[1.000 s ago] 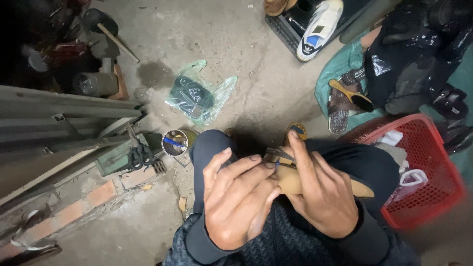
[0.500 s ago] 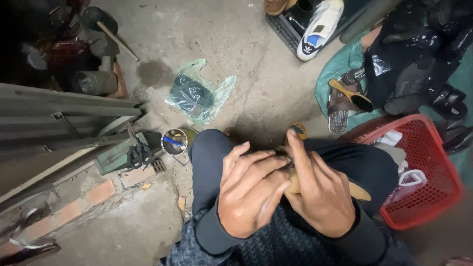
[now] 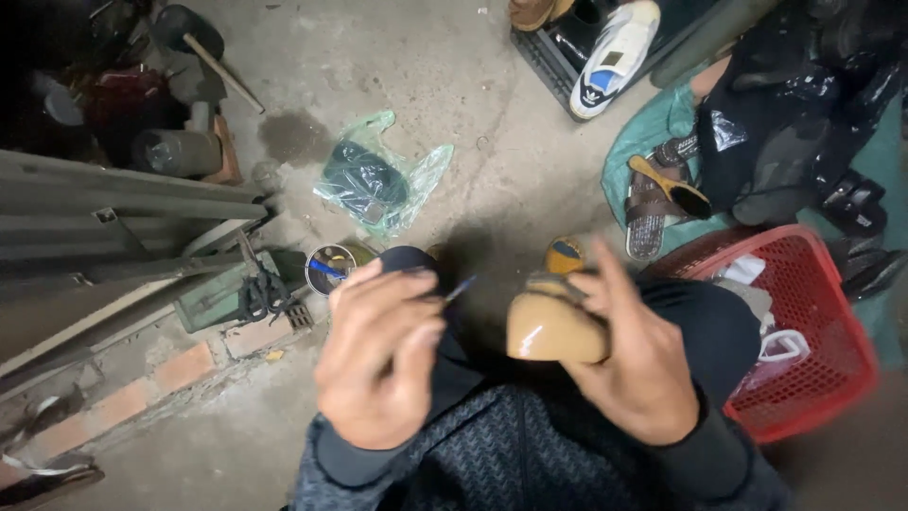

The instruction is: Repairing a beige high-heeled shoe by trimming material with scissors and sanding the heel.

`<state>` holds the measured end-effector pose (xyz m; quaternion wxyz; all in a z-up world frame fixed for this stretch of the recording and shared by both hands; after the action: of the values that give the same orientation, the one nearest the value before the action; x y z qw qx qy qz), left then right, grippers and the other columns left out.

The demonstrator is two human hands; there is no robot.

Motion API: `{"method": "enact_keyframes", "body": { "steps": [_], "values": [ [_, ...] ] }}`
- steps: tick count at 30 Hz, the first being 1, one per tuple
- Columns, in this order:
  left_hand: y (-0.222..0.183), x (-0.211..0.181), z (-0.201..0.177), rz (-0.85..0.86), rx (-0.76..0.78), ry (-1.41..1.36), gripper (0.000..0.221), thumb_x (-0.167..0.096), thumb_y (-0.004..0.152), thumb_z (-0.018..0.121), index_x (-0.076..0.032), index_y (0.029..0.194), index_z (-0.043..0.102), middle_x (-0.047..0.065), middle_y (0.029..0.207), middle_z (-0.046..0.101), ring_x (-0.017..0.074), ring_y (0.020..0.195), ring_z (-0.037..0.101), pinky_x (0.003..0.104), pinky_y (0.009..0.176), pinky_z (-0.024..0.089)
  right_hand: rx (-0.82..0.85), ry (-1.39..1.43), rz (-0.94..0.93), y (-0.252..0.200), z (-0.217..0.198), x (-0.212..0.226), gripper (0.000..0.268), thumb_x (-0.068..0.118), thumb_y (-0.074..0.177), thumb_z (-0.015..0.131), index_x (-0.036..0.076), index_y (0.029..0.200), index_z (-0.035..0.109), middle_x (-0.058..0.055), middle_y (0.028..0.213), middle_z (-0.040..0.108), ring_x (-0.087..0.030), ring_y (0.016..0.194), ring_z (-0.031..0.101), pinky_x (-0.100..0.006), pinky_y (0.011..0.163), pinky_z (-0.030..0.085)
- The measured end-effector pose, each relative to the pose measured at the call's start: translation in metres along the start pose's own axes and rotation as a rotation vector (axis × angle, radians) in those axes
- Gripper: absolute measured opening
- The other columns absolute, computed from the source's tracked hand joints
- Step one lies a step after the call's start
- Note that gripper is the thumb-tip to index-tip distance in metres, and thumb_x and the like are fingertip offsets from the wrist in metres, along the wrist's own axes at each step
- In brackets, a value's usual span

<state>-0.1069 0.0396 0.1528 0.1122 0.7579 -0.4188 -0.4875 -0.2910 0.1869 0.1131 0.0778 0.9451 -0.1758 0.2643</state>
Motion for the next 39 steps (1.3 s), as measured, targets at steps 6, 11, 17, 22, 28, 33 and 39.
{"method": "enact_keyframes", "body": {
  "steps": [6,11,17,22,28,33,39],
  "values": [
    [-0.028,0.007,0.002,-0.387,-0.085,-0.352,0.029,-0.017,0.107,0.044,0.002,0.111,0.066,0.017,0.108,0.077,0.0317,0.109,0.075,0.043,0.111,0.051,-0.191,0.742,0.131,0.020,0.003,-0.018,0.088,-0.013,0.079,0.060,-0.003,0.159,0.027,-0.009,0.159,0.044,0.001,0.044,0.033,-0.052,0.134,0.023],
    [-0.044,-0.002,0.038,-0.291,0.204,-0.152,0.031,-0.030,0.100,0.065,-0.008,0.122,0.069,0.008,0.101,0.069,0.0228,0.083,0.074,0.036,0.070,0.055,-0.330,1.291,0.346,0.026,0.045,-0.027,0.075,0.006,0.089,0.067,0.002,0.159,0.041,-0.007,0.119,0.065,-0.015,0.105,0.063,-0.028,0.096,0.050],
    [-0.051,0.005,0.051,-0.173,0.226,0.053,0.035,-0.037,0.103,0.062,-0.009,0.123,0.065,0.008,0.095,0.072,0.0265,0.082,0.071,0.038,0.057,0.050,-0.297,1.456,0.370,0.026,0.059,-0.006,0.067,-0.002,0.085,0.056,-0.005,0.150,0.042,-0.015,0.135,0.056,-0.026,0.120,0.057,-0.040,0.106,0.046],
    [-0.057,0.027,0.051,-0.207,0.181,-0.036,0.025,-0.021,0.099,0.059,-0.005,0.116,0.070,0.009,0.101,0.076,0.0263,0.082,0.074,0.039,0.068,0.057,-0.188,1.639,0.341,0.020,0.067,-0.004,0.063,0.001,0.089,0.060,-0.004,0.150,0.044,-0.016,0.128,0.062,-0.026,0.118,0.060,-0.039,0.107,0.046],
    [-0.074,0.060,0.044,-0.606,0.052,-0.417,0.019,-0.011,0.088,0.073,-0.010,0.104,0.083,0.010,0.060,0.072,0.0108,0.057,0.058,0.033,0.045,0.052,-0.171,2.052,0.221,0.028,0.067,0.013,0.053,0.024,0.100,0.053,0.005,0.149,0.052,-0.016,0.138,0.065,-0.028,0.123,0.064,-0.043,0.112,0.046],
    [-0.072,0.068,0.009,-0.953,0.068,-0.463,0.021,-0.018,0.093,0.069,-0.003,0.099,0.081,-0.004,0.087,0.072,0.0072,0.082,0.061,0.027,0.071,0.054,-0.067,2.107,0.323,0.018,0.069,-0.004,0.056,0.045,0.105,0.056,0.004,0.144,0.055,-0.021,0.152,0.046,-0.049,0.144,0.041,-0.062,0.126,0.025],
    [-0.076,0.086,-0.022,-0.908,-0.020,-0.337,0.021,-0.016,0.097,0.066,0.000,0.104,0.079,0.003,0.089,0.075,0.0106,0.078,0.064,0.027,0.065,0.053,-0.060,2.042,0.266,0.015,0.055,-0.001,0.065,0.049,0.107,0.048,0.004,0.154,0.044,-0.026,0.164,0.035,-0.049,0.150,0.035,-0.061,0.126,0.022]
  ]
}}
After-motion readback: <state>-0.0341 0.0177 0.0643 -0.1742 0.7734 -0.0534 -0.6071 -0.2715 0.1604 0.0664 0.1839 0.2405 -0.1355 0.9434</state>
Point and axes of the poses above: each hand's wrist, its own y-axis towards the middle knuckle, its own z-axis out of the palm, x = y × z, the point moved 2 cm from there along y, towards the middle knuckle
